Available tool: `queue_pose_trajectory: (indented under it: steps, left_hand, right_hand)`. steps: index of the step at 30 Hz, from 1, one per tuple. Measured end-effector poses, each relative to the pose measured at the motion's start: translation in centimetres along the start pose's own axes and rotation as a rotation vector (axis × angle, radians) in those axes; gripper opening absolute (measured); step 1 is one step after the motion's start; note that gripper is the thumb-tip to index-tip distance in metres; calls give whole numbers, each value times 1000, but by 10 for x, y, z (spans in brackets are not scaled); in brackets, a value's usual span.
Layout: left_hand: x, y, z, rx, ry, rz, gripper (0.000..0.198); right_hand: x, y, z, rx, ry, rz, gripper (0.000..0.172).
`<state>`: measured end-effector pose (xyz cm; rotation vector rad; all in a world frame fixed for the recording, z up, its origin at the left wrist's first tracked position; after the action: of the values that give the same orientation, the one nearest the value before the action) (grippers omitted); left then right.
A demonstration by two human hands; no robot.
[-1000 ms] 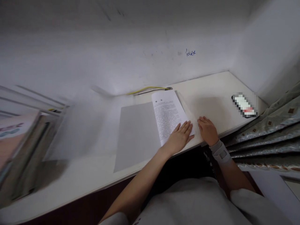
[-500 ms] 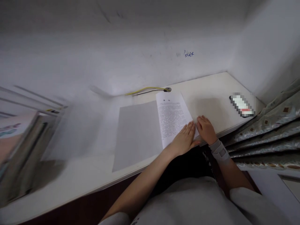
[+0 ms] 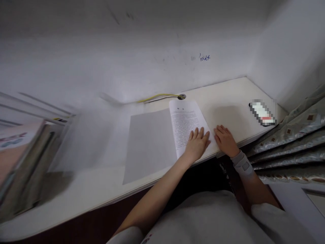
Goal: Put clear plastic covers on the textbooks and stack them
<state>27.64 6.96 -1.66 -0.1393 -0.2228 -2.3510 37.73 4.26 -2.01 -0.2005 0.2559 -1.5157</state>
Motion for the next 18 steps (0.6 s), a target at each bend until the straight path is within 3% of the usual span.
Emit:
queue_pose_trajectory:
  steps: [9, 18]
  left_hand:
    - [5, 9, -7, -23, -61, -59, 60]
    - [-3, -6, 20, -17, -76, -76, 44]
  right_hand:
    - [0, -1, 1, 2, 47, 8, 40]
    - [-4, -6, 6, 114, 8, 26, 40]
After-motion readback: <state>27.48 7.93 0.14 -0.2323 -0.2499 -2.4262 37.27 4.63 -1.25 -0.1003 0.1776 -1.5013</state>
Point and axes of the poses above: each hand's wrist, its own x-axis away from the middle knuckle, its own z-axis out of the back of the hand, y = z × x, the point moved 9 cm from there along -x, towards the middle knuckle, and after that the axes turned 10 degrees about -y, right-handed, at the moved point
